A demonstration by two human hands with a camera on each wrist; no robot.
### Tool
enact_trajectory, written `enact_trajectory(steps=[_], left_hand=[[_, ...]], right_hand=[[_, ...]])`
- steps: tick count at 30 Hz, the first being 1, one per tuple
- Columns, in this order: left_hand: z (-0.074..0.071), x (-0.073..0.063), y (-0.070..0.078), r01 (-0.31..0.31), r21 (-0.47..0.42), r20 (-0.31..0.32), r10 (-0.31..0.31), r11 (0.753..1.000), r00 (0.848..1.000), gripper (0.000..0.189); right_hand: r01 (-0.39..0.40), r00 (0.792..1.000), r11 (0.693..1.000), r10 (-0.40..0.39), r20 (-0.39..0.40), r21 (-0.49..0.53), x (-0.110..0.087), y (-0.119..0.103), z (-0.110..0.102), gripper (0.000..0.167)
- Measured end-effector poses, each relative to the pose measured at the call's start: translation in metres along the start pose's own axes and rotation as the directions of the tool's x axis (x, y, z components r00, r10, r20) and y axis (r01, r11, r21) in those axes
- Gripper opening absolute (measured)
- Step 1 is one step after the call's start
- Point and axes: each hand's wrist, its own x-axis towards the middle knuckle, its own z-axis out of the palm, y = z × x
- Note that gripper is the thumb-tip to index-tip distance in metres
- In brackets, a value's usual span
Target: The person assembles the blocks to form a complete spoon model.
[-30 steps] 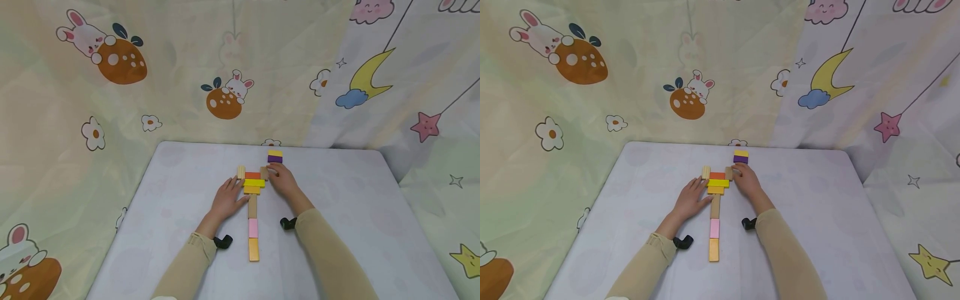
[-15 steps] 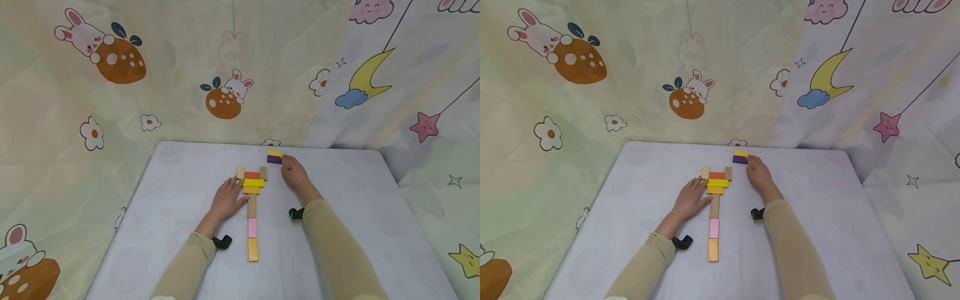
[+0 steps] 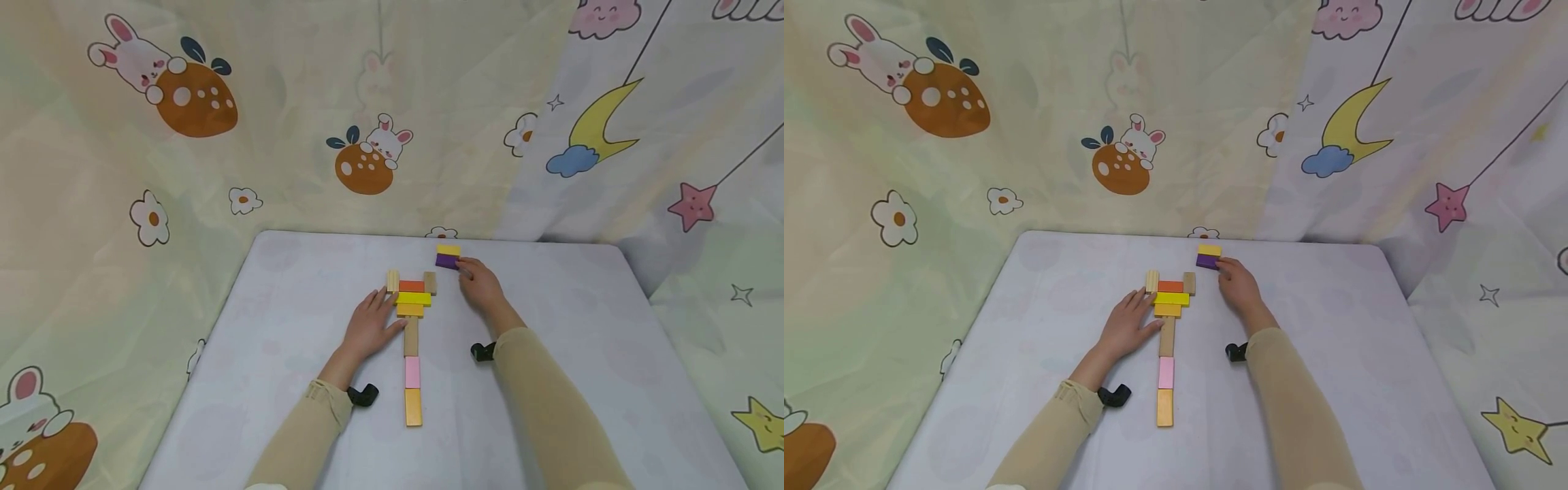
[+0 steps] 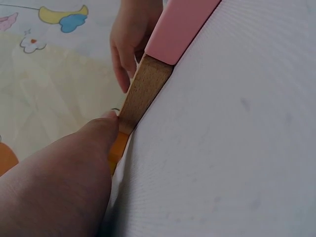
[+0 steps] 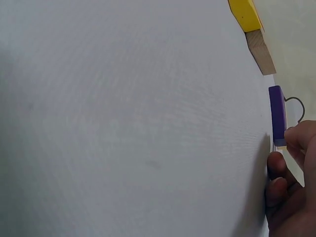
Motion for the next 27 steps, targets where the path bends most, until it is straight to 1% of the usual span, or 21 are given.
enact_trajectory(steps=[4,7,11,15,18,21,23,27], left_hand=[[0.0001,-0.0011,-0.0002,-0.003,-0.007,-0.005,0.003,1.000,1.000,0.075],[-0.0003,-0.0014,0.0000,-0.011,-0.003,-0.009,0.011,1.000,1.000,0.074],[-0.0016,-0.0016,0.0012,-0.017,-0.003,-0.008,0.017,1.000,1.000,0.071],[-0.0020,-0.0015,0.0021,-0.017,-0.003,-0.003,0.017,1.000,1.000,0.069],[-0.0021,-0.0015,0.0023,-0.018,-0.002,-0.003,0.018,1.000,1.000,0.069],[-0.0020,-0.0016,0.0022,-0.021,0.001,-0.003,0.021,1.000,1.000,0.068],[-0.0025,-0.0019,0.0023,-0.022,0.004,-0.002,0.022,1.000,1.000,0.069],[-0.0033,-0.0018,0.0026,-0.020,0.012,-0.002,0.020,1.000,1.000,0.068]], right_hand=[[-0.003,1.000,1.000,0.003,-0.024,0.002,0.0003,-0.0022,0.0017,0.047],[-0.023,1.000,1.000,0.023,-0.015,0.000,0.0002,-0.0055,0.0018,0.048],[-0.043,0.999,0.999,0.042,-0.005,-0.019,-0.0004,-0.0085,0.0021,0.045],[-0.026,0.999,0.999,0.025,-0.035,-0.034,-0.0007,-0.0092,0.0025,0.042],[-0.025,0.998,0.999,0.023,-0.055,-0.021,-0.0010,-0.0096,0.0027,0.040],[-0.039,0.997,0.999,0.039,-0.069,0.002,-0.0004,-0.0095,0.0041,0.039],[-0.043,0.996,0.999,0.044,-0.075,0.016,0.0001,-0.0094,0.0052,0.042],[-0.028,0.995,0.999,0.031,-0.091,0.029,0.0012,-0.0095,0.0064,0.048]])
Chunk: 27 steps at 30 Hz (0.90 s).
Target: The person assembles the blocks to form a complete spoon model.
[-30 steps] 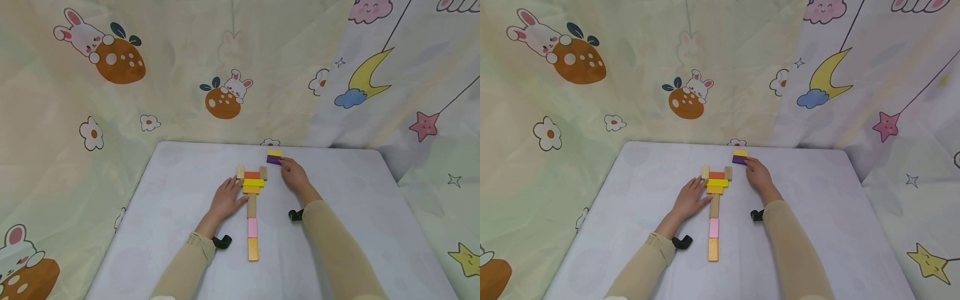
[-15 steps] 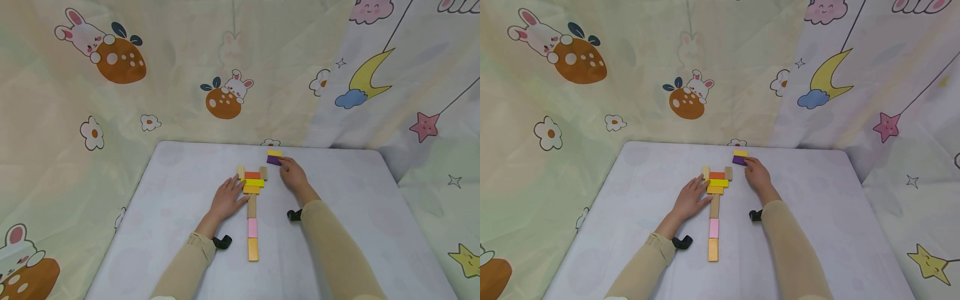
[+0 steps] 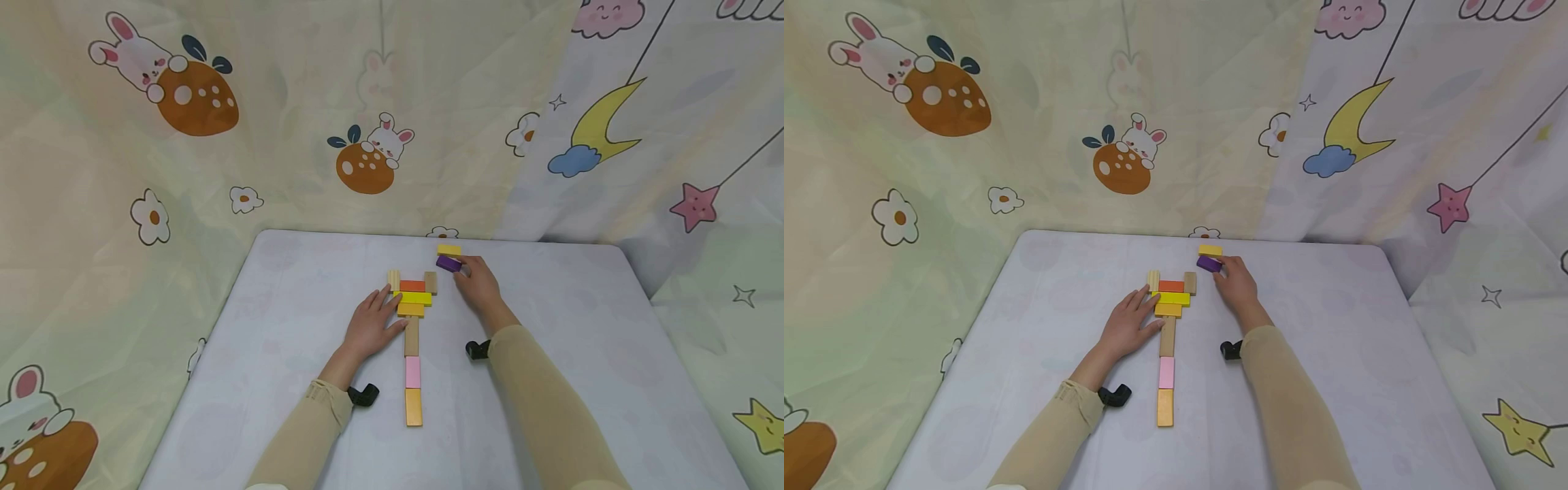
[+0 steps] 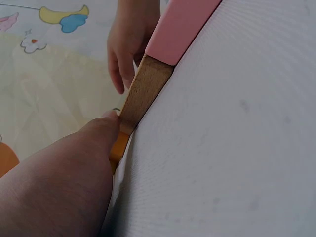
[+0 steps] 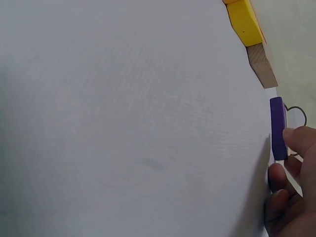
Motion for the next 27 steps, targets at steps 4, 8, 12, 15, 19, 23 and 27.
enact_trajectory(steps=[4,8,12,15,19,23,27], left_hand=[[-0.0007,0.0000,0.0001,0.002,-0.003,0.002,-0.001,1.000,1.000,0.068],[-0.0007,-0.0002,-0.0001,0.001,-0.011,0.005,-0.001,1.000,1.000,0.068],[-0.0007,-0.0005,-0.0003,-0.004,-0.017,-0.005,0.003,1.000,1.000,0.068],[-0.0006,-0.0006,-0.0005,-0.007,-0.020,-0.009,0.006,1.000,1.000,0.068],[0.0000,-0.0005,-0.0012,-0.009,-0.022,-0.012,0.008,1.000,1.000,0.068],[0.0002,-0.0002,-0.0015,-0.006,-0.022,-0.004,0.006,1.000,1.000,0.068],[-0.0012,-0.0004,-0.0009,-0.001,-0.022,0.009,0.002,1.000,1.000,0.069]], right_hand=[[0.010,1.000,1.000,-0.010,0.000,-0.015,0.0019,-0.0009,-0.0001,0.049],[-0.006,1.000,0.999,0.007,0.027,-0.048,0.0049,-0.0024,0.0008,0.049],[-0.030,0.999,0.997,0.032,0.041,-0.069,0.0072,-0.0045,0.0018,0.047],[-0.034,0.998,0.996,0.038,0.045,-0.078,0.0079,-0.0052,0.0015,0.045],[-0.031,0.998,0.997,0.035,0.049,-0.071,0.0087,-0.0051,0.0012,0.043],[-0.037,0.998,0.998,0.040,0.056,-0.042,0.0087,-0.0051,0.0009,0.042],[-0.042,0.997,0.999,0.041,0.059,0.006,0.0082,-0.0060,0.0010,0.042]])
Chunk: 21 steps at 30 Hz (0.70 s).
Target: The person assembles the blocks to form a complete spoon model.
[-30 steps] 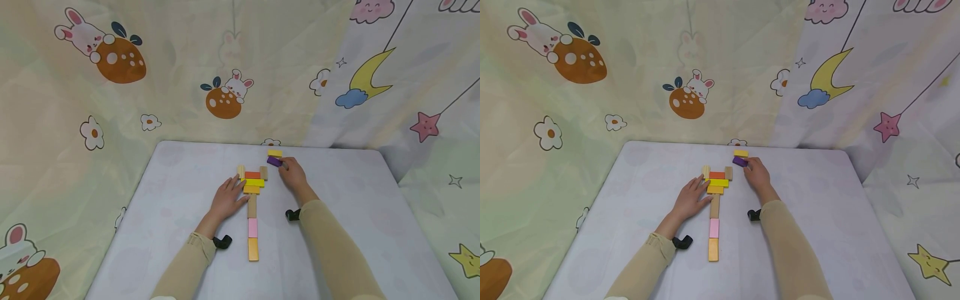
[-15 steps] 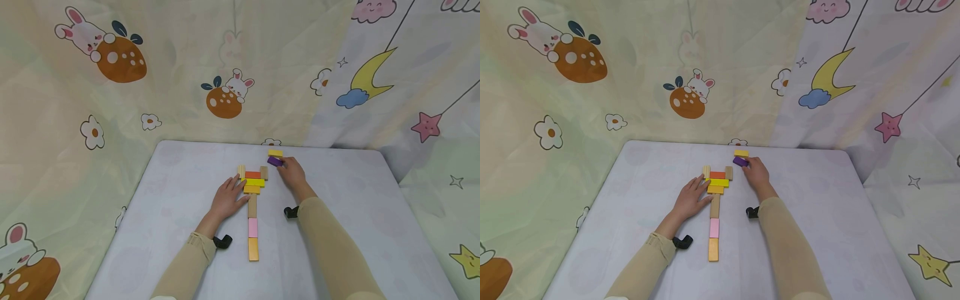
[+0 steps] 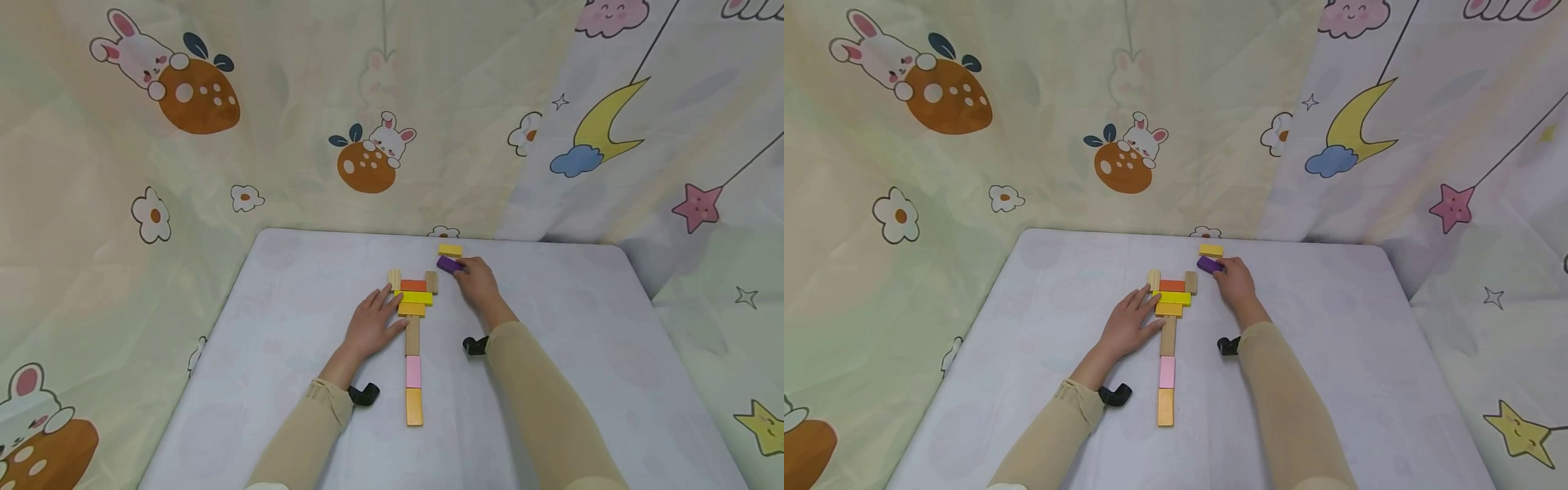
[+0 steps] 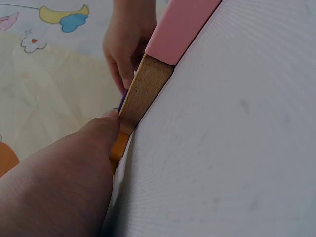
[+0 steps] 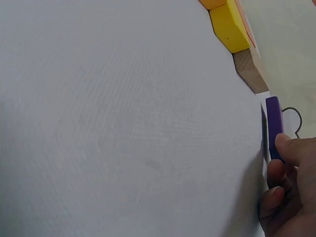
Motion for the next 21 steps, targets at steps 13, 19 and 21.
enact_trajectory(steps=[13,19,21], left_hand=[[-0.002,-0.001,0.002,0.004,0.009,-0.007,-0.004,1.000,1.000,0.068],[-0.002,0.000,0.001,0.005,0.014,-0.005,-0.005,1.000,1.000,0.068],[-0.002,0.000,0.001,0.004,0.014,-0.006,-0.004,1.000,1.000,0.068]], right_hand=[[0.041,0.999,0.998,-0.042,0.034,0.044,-0.003,-0.031,0.005,0.042],[0.061,0.995,0.997,-0.064,0.082,0.040,-0.002,-0.045,0.013,0.039],[0.070,0.992,0.997,-0.072,0.100,0.027,-0.003,-0.048,0.016,0.038]])
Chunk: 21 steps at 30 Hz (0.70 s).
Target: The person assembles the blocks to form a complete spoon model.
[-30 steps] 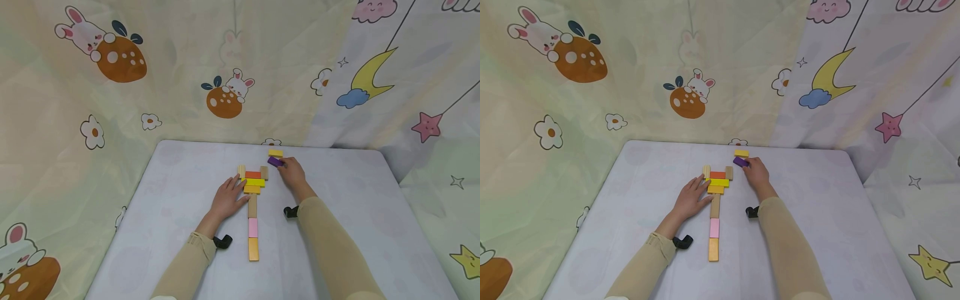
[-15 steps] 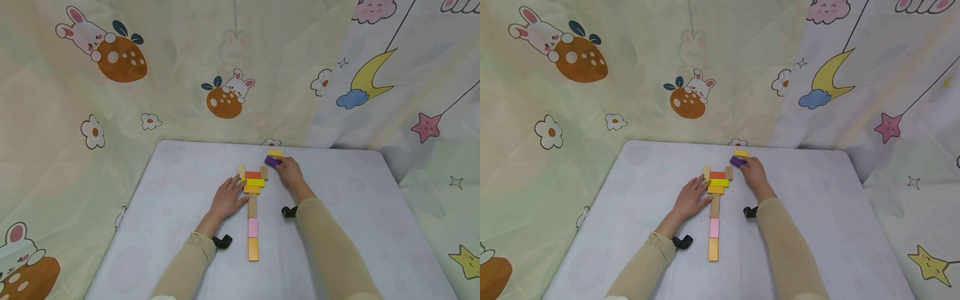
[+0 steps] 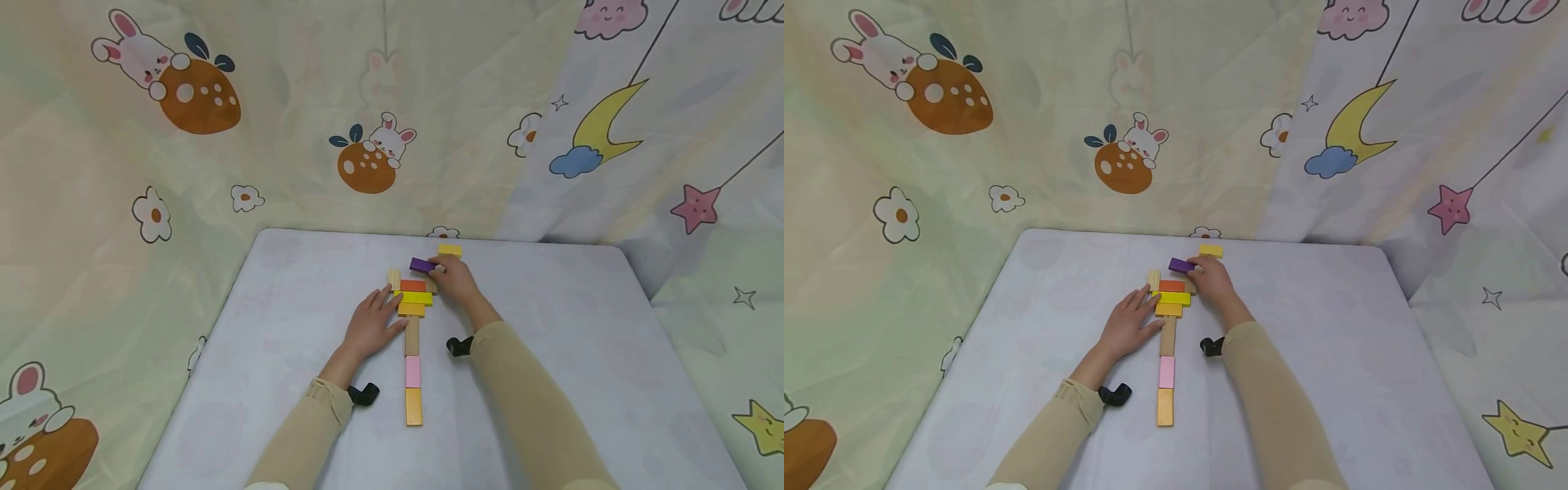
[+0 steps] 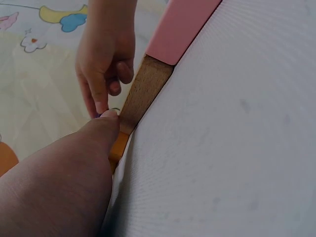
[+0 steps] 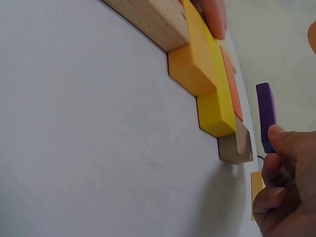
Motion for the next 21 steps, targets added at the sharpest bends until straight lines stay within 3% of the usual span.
enact_trajectory(steps=[6,21], left_hand=[[-0.001,0.000,0.000,0.001,0.009,0.012,-0.001,1.000,1.000,0.069],[-0.001,0.001,-0.001,0.002,-0.005,0.012,-0.002,1.000,1.000,0.069]], right_hand=[[0.037,0.999,0.999,-0.037,0.028,-0.013,-0.002,-0.009,0.004,0.036],[0.044,0.997,0.997,-0.039,0.071,-0.066,0.002,-0.015,0.015,0.035]])
